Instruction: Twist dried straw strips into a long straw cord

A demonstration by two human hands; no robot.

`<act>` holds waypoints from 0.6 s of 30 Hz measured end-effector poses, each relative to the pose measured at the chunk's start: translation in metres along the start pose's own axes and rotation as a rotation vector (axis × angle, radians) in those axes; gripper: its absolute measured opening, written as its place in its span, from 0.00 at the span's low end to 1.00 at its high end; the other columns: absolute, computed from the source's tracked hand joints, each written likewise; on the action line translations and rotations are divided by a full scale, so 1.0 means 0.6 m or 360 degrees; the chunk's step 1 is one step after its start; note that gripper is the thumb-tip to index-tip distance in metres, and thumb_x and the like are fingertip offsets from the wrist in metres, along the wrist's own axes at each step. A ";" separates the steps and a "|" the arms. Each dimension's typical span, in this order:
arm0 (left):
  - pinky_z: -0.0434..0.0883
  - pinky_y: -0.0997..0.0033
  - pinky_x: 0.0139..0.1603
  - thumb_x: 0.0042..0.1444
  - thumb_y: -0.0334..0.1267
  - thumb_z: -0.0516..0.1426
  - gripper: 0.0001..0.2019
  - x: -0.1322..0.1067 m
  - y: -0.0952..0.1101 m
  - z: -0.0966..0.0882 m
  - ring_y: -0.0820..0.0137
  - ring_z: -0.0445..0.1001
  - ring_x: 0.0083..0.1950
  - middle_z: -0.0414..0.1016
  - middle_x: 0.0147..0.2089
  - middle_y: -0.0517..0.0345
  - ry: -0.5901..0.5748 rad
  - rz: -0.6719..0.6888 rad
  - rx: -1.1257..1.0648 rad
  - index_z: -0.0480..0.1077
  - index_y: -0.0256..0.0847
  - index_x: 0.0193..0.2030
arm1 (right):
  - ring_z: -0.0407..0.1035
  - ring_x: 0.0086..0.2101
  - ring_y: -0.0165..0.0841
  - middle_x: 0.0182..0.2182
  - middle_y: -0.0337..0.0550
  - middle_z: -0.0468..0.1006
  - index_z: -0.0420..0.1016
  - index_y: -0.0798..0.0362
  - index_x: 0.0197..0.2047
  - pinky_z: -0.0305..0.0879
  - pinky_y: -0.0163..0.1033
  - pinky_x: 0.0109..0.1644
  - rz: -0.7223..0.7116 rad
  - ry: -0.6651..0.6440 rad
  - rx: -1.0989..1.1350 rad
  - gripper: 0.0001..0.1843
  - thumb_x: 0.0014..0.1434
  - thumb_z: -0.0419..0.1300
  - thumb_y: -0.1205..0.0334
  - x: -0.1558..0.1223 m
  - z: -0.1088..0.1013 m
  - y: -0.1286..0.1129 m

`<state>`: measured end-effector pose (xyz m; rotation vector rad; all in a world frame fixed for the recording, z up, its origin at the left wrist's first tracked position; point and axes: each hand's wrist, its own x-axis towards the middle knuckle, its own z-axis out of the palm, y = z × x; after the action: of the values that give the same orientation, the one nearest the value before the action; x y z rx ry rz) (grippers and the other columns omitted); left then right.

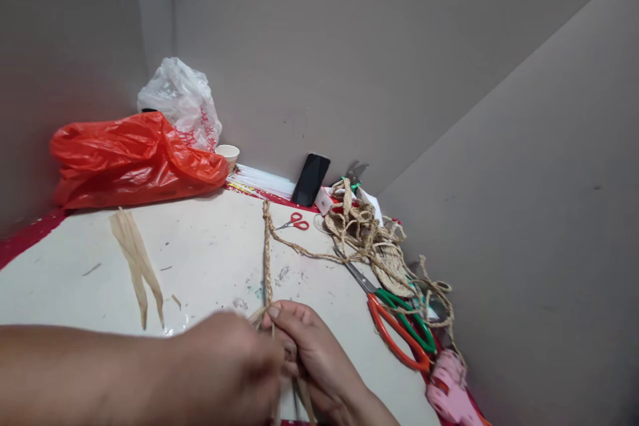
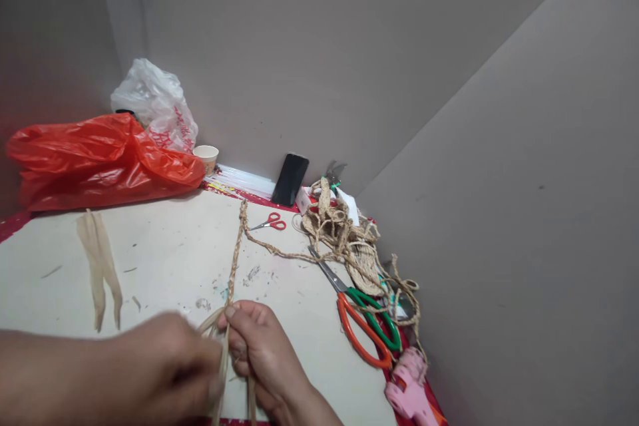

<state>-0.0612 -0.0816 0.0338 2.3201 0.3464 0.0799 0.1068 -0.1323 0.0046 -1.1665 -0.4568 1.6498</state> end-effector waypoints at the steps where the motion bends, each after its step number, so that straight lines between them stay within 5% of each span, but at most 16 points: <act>1: 0.60 0.75 0.31 0.55 0.31 0.46 0.09 0.022 -0.009 -0.021 0.73 0.65 0.29 0.69 0.27 0.61 0.0266 -0.0181 -0.0234 0.65 0.40 0.28 | 0.37 0.13 0.18 0.11 0.26 0.52 0.68 0.58 0.26 0.31 0.27 0.15 -0.0007 -0.0024 0.0008 0.14 0.54 0.61 0.56 -0.001 0.000 -0.002; 3: 0.61 0.75 0.31 0.55 0.34 0.47 0.06 0.064 -0.029 -0.052 0.74 0.64 0.29 0.67 0.28 0.63 0.0595 -0.0362 -0.0646 0.64 0.40 0.34 | 0.37 0.13 0.18 0.12 0.26 0.52 0.68 0.58 0.27 0.31 0.27 0.15 -0.0009 -0.0065 0.0014 0.13 0.54 0.61 0.56 -0.002 0.000 -0.005; 4: 0.61 0.75 0.31 0.54 0.35 0.49 0.05 0.079 -0.039 -0.058 0.74 0.63 0.29 0.67 0.28 0.63 0.0619 -0.0421 -0.0851 0.64 0.39 0.36 | 0.37 0.13 0.18 0.12 0.26 0.51 0.68 0.58 0.27 0.31 0.27 0.15 -0.0003 -0.0080 0.0010 0.13 0.54 0.61 0.56 -0.002 0.000 -0.007; 8: 0.59 0.74 0.26 0.51 0.38 0.49 0.07 0.095 -0.061 -0.033 0.76 0.60 0.22 0.65 0.24 0.64 0.0064 -0.0610 -0.1586 0.63 0.38 0.34 | 0.38 0.14 0.18 0.12 0.27 0.53 0.68 0.58 0.28 0.31 0.27 0.16 0.0014 -0.0092 -0.0059 0.14 0.55 0.61 0.55 -0.004 -0.002 -0.014; 11: 0.55 0.75 0.25 0.49 0.37 0.50 0.07 0.086 -0.062 -0.019 0.78 0.55 0.21 0.61 0.21 0.65 0.0025 -0.0593 -0.1439 0.65 0.36 0.27 | 0.39 0.14 0.19 0.12 0.26 0.53 0.68 0.57 0.27 0.32 0.28 0.16 0.0051 -0.0075 -0.0163 0.14 0.54 0.61 0.54 -0.004 -0.007 -0.017; 18: 0.54 0.76 0.27 0.51 0.37 0.49 0.13 0.087 -0.068 -0.043 0.76 0.55 0.24 0.63 0.21 0.64 -0.0057 -0.0502 -0.0961 0.73 0.36 0.27 | 0.42 0.14 0.21 0.11 0.28 0.55 0.69 0.57 0.26 0.33 0.32 0.18 -0.0015 -0.0045 -0.0693 0.18 0.54 0.59 0.48 0.003 -0.026 -0.020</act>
<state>-0.0244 -0.0226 0.0202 1.6503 0.5769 -0.0137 0.1261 -0.1295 0.0054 -1.4527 -0.8696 1.6044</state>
